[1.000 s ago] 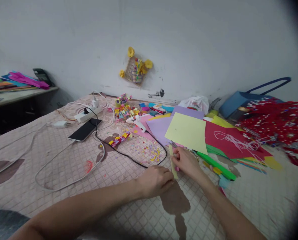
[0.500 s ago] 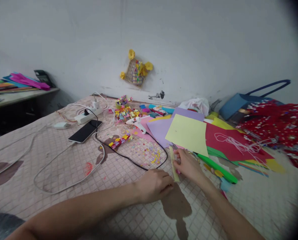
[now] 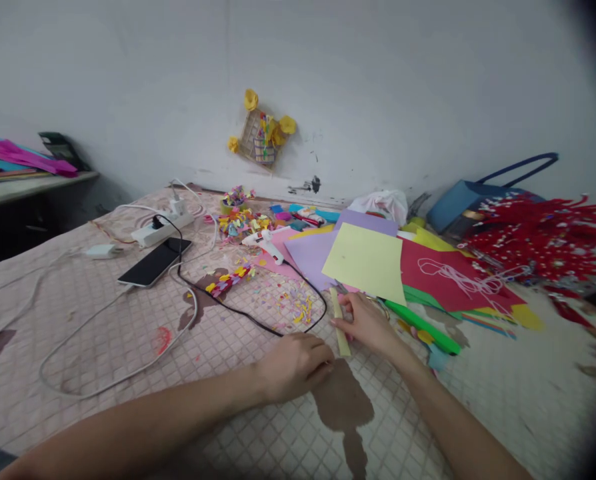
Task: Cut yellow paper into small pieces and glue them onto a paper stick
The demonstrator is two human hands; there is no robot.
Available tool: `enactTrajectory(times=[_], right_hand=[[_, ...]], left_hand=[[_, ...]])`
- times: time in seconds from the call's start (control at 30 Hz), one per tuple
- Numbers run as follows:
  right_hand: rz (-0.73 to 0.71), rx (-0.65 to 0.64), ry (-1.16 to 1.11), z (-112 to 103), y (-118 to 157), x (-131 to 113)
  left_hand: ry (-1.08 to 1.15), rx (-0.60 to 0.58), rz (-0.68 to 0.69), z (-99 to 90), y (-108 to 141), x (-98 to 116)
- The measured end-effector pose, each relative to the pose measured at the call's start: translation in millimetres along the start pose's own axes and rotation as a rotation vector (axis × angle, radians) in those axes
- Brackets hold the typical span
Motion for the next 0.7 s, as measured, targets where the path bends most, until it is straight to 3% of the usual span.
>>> enactTrajectory(times=[0.4,0.6,0.7], right_hand=[[0.039,0.089,-0.07,-8,-4,-3],[-0.003,0.074,-0.382,-24,12,-28],[-0.052,0.02,-0.469,-19,22,-43]], left_hand=[[0.171,0.051,-0.116,-3.1,3,-6],[0.578,0.315,-0.364,-2.5,9,-20],[0.804,0.48,-0.385,-2.9,9,-29]])
Point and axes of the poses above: each hand's wrist, its own y-axis away from the middle knuckle, its own z-axis out of the palm, x = y × z, the point moved 4 cm from there along -y, towards the middle knuckle, and after that the axes turned 12 degrees about z, right-handed, at the moved point
